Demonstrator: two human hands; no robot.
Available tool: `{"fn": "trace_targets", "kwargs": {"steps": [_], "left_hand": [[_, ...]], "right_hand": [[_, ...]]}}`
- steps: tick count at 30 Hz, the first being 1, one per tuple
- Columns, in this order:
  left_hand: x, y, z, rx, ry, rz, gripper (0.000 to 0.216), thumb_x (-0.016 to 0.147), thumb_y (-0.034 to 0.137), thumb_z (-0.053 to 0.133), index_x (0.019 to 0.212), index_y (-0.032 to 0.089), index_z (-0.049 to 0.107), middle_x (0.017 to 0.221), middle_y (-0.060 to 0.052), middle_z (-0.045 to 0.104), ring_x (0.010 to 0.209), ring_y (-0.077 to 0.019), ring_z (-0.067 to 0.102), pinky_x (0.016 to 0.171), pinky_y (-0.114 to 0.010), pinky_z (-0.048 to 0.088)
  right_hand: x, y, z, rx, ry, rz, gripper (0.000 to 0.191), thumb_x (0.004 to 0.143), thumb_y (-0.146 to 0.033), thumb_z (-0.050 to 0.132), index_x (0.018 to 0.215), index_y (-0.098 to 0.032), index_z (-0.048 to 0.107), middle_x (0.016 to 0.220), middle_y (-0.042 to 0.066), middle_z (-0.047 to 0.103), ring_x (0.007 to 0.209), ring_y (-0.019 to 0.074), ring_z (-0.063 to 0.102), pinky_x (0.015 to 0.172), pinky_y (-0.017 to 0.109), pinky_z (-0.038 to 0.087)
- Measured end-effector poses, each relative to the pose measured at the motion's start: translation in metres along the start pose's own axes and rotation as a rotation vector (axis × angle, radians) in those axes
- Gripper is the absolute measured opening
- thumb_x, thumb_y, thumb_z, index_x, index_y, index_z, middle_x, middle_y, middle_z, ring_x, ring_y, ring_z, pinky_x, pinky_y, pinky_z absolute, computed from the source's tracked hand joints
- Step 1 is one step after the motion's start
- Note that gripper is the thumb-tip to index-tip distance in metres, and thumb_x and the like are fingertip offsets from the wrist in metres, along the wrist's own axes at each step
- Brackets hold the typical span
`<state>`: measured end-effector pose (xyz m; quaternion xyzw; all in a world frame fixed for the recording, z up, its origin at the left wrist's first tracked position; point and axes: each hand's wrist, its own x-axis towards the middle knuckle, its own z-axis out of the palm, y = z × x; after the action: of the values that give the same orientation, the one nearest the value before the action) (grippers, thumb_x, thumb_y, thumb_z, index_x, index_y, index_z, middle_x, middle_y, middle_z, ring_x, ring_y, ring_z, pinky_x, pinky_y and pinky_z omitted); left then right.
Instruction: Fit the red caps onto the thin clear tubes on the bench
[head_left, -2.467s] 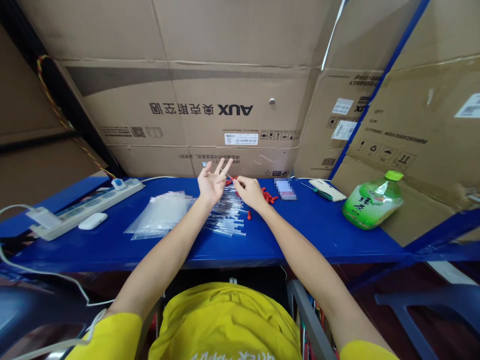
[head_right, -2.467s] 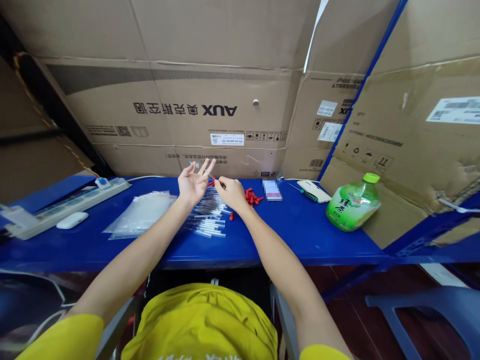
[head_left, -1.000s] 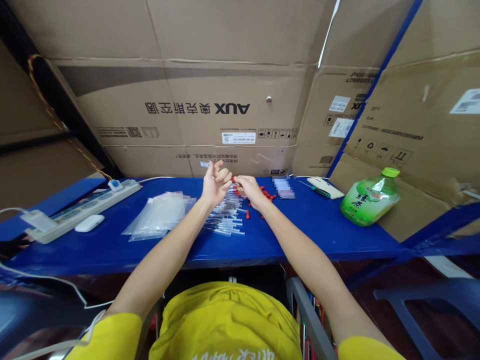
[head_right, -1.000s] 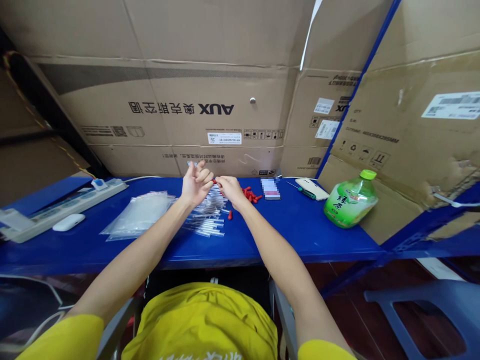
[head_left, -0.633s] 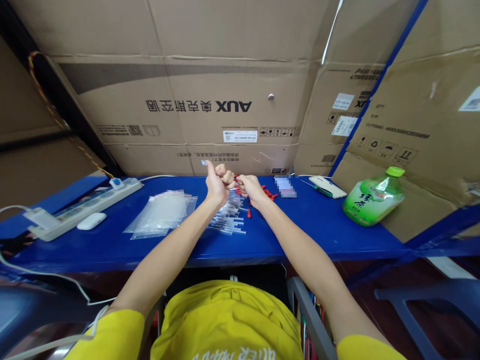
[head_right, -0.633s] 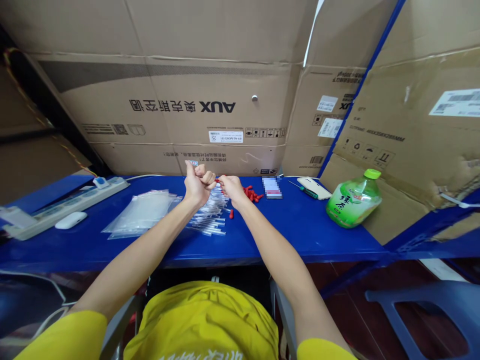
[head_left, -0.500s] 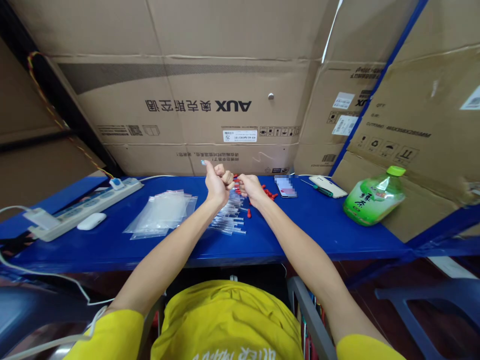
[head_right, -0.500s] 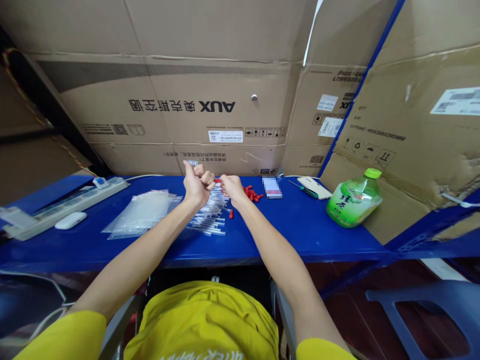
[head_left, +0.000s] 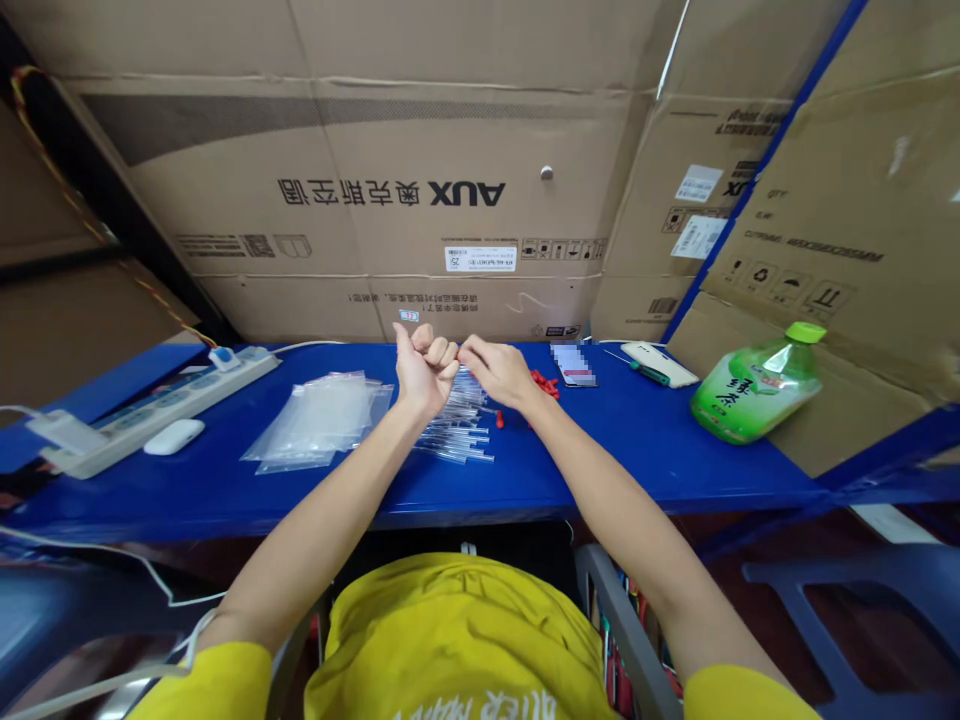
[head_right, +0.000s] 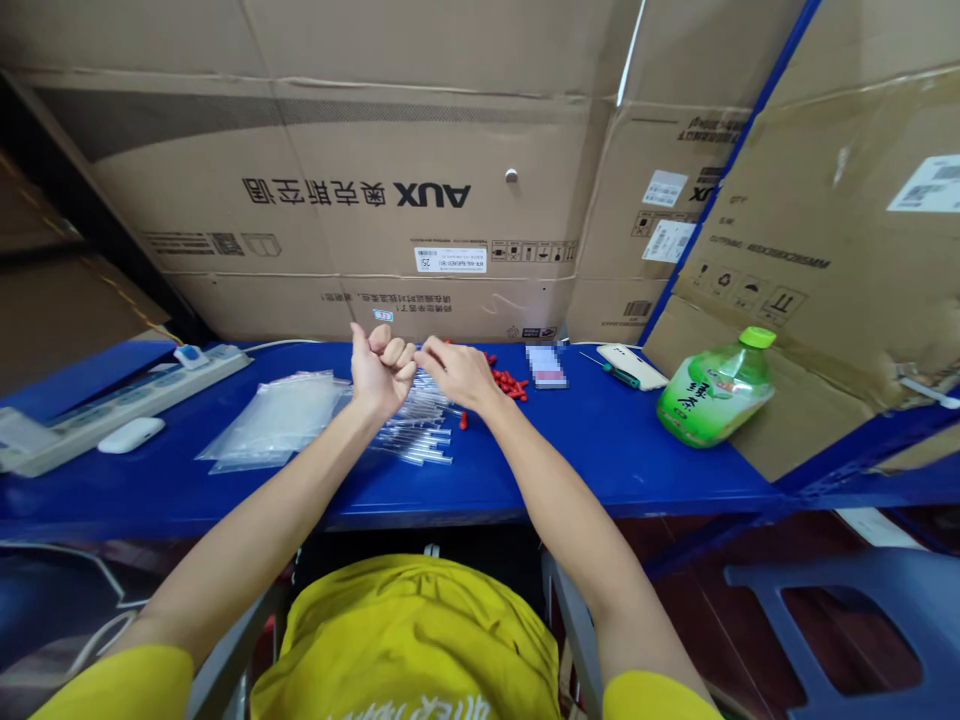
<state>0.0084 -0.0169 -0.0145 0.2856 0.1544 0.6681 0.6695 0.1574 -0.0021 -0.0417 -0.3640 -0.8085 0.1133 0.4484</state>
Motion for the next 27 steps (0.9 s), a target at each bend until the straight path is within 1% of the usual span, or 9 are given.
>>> {"fn": "trace_targets", "kwargs": {"steps": [2,4,7,9,13,16,20,24,27], "left_hand": [[0.003,0.004,-0.003,-0.037,0.012,-0.034,0.063,0.103,0.07,0.035,0.067,0.022,0.019,0.051,0.007,0.011,0.044,-0.0093,0.012,0.037,-0.021,0.011],[0.005,0.008,-0.005,-0.054,0.028,-0.088,0.063,0.104,0.071,0.031,0.068,0.021,0.017,0.051,0.007,0.011,0.044,-0.0093,0.012,0.037,-0.021,0.01],[0.005,0.012,-0.003,-0.05,0.052,-0.161,0.063,0.103,0.073,0.03,0.068,0.022,0.016,0.052,0.007,0.011,0.044,-0.0088,0.013,0.037,-0.02,0.009],[0.003,0.013,0.0,-0.046,0.072,-0.178,0.064,0.102,0.074,0.031,0.069,0.022,0.016,0.052,0.008,0.011,0.043,-0.0083,0.012,0.037,-0.02,0.008],[0.0,0.012,0.006,-0.054,0.092,-0.169,0.063,0.102,0.074,0.028,0.069,0.022,0.015,0.052,0.008,0.009,0.042,-0.0082,0.012,0.037,-0.02,0.007],[-0.002,0.011,0.008,-0.056,0.087,-0.147,0.062,0.103,0.073,0.027,0.069,0.022,0.016,0.051,0.008,0.009,0.042,-0.0083,0.012,0.038,-0.021,0.007],[-0.004,0.01,0.011,-0.045,0.112,-0.105,0.063,0.102,0.074,0.031,0.069,0.022,0.016,0.051,0.009,0.009,0.042,-0.0079,0.011,0.038,-0.021,0.007],[-0.005,0.008,0.015,-0.036,0.149,-0.067,0.065,0.1,0.076,0.036,0.069,0.022,0.017,0.052,0.009,0.009,0.043,-0.0076,0.01,0.038,-0.02,0.007],[-0.005,0.007,0.017,-0.032,0.162,-0.049,0.065,0.1,0.076,0.036,0.069,0.022,0.016,0.052,0.009,0.009,0.042,-0.0074,0.01,0.038,-0.021,0.006]], "right_hand": [[-0.003,-0.003,0.007,-0.091,-0.053,-0.058,0.033,0.106,-0.047,0.046,0.086,-0.023,0.056,0.077,0.002,0.062,0.07,0.0171,0.054,0.067,0.028,0.027],[-0.004,0.002,0.009,-0.131,-0.055,-0.085,0.034,0.108,-0.044,0.04,0.085,-0.023,0.054,0.078,0.003,0.062,0.07,0.0171,0.053,0.067,0.028,0.026],[-0.003,0.009,0.009,-0.117,-0.065,-0.089,0.037,0.108,-0.042,0.038,0.081,-0.022,0.052,0.075,0.002,0.06,0.068,0.0159,0.051,0.068,0.029,0.026],[-0.002,0.011,0.008,-0.052,-0.087,-0.082,0.04,0.108,-0.044,0.038,0.077,-0.022,0.05,0.072,0.0,0.056,0.066,0.0146,0.047,0.067,0.029,0.027],[0.001,0.011,0.005,0.146,-0.103,-0.056,0.046,0.107,-0.052,0.037,0.073,-0.021,0.045,0.069,-0.002,0.05,0.065,0.0129,0.042,0.066,0.028,0.028],[0.003,0.013,0.004,0.222,-0.111,-0.017,0.051,0.104,-0.06,0.038,0.071,-0.022,0.042,0.067,-0.003,0.044,0.066,0.0127,0.038,0.066,0.028,0.028],[0.004,0.016,0.0,0.254,-0.13,0.008,0.053,0.102,-0.065,0.039,0.07,-0.023,0.039,0.067,-0.004,0.039,0.066,0.0125,0.035,0.065,0.028,0.028],[0.004,0.015,-0.004,0.259,-0.15,0.002,0.053,0.102,-0.066,0.04,0.072,-0.023,0.04,0.068,-0.004,0.04,0.067,0.0128,0.035,0.066,0.028,0.029],[0.004,0.017,-0.005,0.249,-0.151,0.004,0.052,0.102,-0.066,0.04,0.072,-0.023,0.039,0.068,-0.004,0.039,0.067,0.0128,0.035,0.066,0.028,0.028]]}}
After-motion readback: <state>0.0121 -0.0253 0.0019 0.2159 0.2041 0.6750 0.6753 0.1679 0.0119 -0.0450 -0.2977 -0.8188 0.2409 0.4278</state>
